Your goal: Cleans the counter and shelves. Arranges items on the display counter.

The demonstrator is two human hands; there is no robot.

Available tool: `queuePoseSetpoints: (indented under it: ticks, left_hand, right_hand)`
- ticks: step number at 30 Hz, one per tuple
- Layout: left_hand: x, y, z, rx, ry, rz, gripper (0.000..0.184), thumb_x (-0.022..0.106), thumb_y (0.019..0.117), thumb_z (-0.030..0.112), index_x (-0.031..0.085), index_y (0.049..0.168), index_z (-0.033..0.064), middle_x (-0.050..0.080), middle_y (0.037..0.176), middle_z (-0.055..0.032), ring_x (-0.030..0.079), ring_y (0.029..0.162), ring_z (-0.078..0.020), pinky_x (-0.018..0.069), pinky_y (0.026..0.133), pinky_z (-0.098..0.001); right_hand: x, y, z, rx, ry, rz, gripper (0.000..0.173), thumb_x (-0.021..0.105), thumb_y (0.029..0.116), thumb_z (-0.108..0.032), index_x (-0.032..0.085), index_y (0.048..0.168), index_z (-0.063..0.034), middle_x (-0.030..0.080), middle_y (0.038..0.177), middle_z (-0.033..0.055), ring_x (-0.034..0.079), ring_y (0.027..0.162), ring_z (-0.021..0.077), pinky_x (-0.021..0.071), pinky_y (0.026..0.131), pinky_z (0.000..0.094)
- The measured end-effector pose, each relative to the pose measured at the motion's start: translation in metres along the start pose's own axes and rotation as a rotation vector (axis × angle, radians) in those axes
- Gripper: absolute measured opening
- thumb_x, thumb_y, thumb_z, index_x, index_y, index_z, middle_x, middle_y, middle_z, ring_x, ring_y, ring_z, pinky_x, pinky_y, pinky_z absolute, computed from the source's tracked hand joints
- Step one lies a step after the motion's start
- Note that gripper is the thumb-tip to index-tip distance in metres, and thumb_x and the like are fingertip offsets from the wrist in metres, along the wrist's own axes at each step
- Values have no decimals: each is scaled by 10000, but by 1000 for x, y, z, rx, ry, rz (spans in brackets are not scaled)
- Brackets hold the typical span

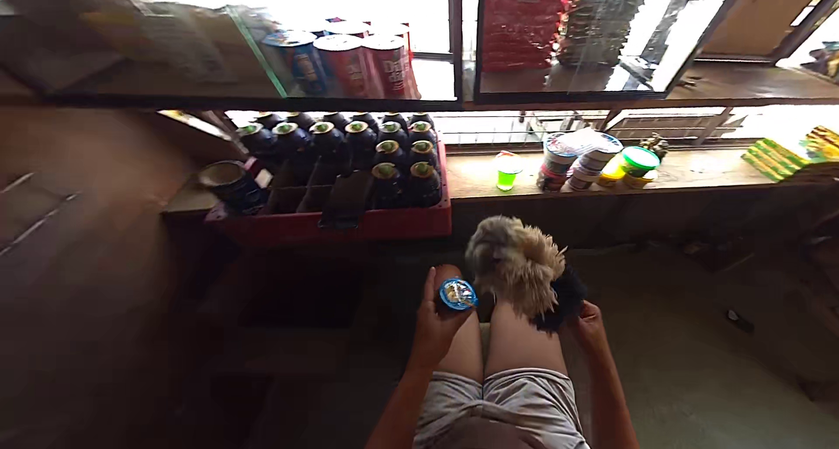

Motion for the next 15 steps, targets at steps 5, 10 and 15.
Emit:
queuePoseSetpoints:
  ticks: [5, 10, 15]
  left_hand:
    - [0, -12, 19, 129, 90, -46, 1239, 902, 726, 134, 50, 1609, -39, 545, 1461, -186, 589, 1301, -180, 490, 1119, -356]
    - [1, -15, 30, 140, -55, -62, 1318, 903, 716, 50, -75, 1596, -33, 605, 1352, -186, 649, 1214, -197, 548, 1058, -352]
    - [14, -26, 54, 159, -129, -79, 1200, 888, 710, 38, 56, 1564, -105, 580, 1380, -204, 629, 1229, -199, 544, 1048, -348]
  right_hand:
    - [6, -2, -14, -24, -708, -100, 263, 614, 941, -232, 690, 759, -60, 573, 604, -51, 521, 550, 32, 453, 548, 277]
    - [10, -6, -35, -123, -662, 145, 250, 662, 930, -182, 656, 711, -62, 539, 568, -53, 487, 511, 32, 412, 515, 249]
    - [50, -11, -21, -39, -378, 2, 201, 610, 933, -133, 687, 795, -10, 581, 631, -66, 511, 580, -27, 455, 596, 224]
Point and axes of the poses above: each hand's wrist, its own y-axis towards the middle knuckle, its own x-axis out of the palm, z = x × y, the point moved 4 cm from there along y, towards the middle knuckle
